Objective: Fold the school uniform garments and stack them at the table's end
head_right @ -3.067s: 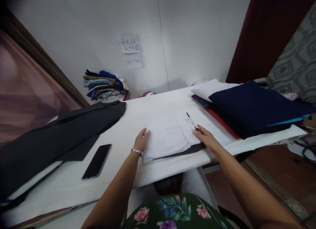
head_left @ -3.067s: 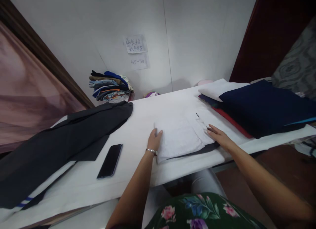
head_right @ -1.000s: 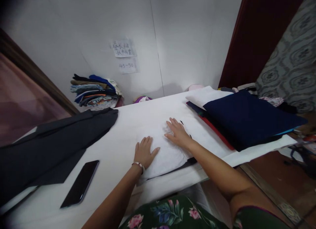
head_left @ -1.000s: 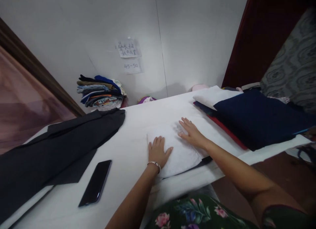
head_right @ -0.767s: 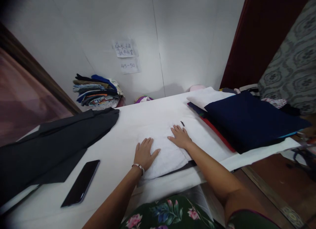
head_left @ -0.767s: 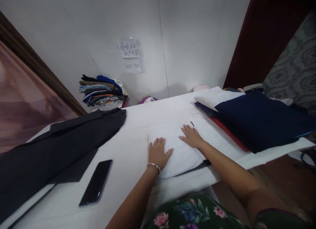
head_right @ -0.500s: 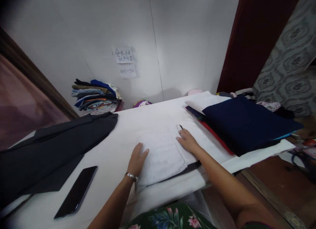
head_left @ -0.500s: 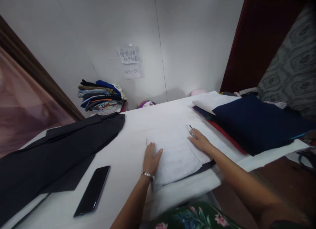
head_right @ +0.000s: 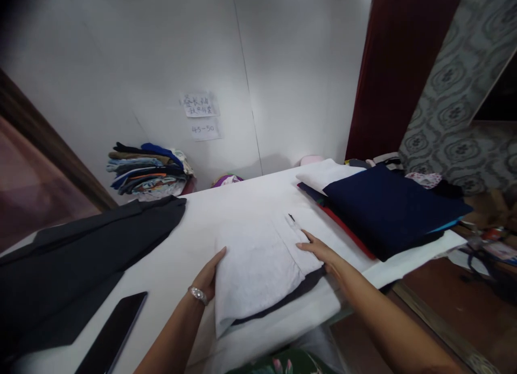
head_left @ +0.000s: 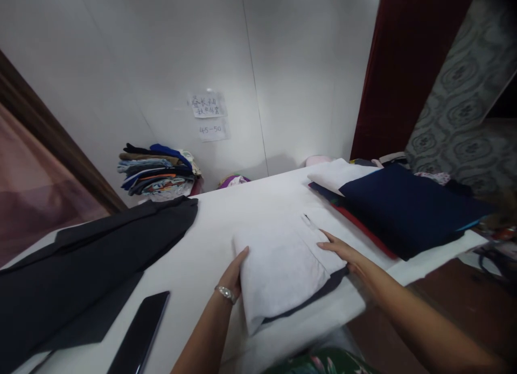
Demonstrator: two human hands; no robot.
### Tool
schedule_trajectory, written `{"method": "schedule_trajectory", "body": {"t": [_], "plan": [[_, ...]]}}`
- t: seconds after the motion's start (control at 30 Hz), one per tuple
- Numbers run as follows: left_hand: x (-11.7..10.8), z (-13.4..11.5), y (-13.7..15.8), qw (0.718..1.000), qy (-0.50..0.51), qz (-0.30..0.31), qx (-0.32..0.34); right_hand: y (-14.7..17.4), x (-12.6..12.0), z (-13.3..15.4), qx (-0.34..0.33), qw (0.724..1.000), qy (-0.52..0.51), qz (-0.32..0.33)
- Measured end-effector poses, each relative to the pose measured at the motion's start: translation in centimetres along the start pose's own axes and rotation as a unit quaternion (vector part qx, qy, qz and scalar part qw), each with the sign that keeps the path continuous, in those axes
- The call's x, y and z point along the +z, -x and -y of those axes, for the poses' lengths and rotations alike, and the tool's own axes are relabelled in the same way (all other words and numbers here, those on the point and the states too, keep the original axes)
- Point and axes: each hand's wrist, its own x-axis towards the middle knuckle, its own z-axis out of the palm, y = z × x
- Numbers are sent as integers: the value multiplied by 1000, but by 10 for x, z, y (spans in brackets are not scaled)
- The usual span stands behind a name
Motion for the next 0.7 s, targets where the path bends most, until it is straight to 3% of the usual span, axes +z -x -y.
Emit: {"method": "schedule_trajectory", "body": {"t": [0.13, 0.33, 0.5, 0.7], "plan": [[-3, 3, 4, 1000, 15, 5, -6, -6, 2, 9, 19, 996, -87, 11], [5, -7, 21, 998, 45, 6, 32, -11, -10, 60, -35, 999, -12, -3], [37, -34, 24, 992, 71, 24, 98, -29, -41, 116, -104, 988, 115, -4], [96, -58, -3, 980, 77, 78, 168, -56, -95, 173, -124, 968, 220, -13]]}}
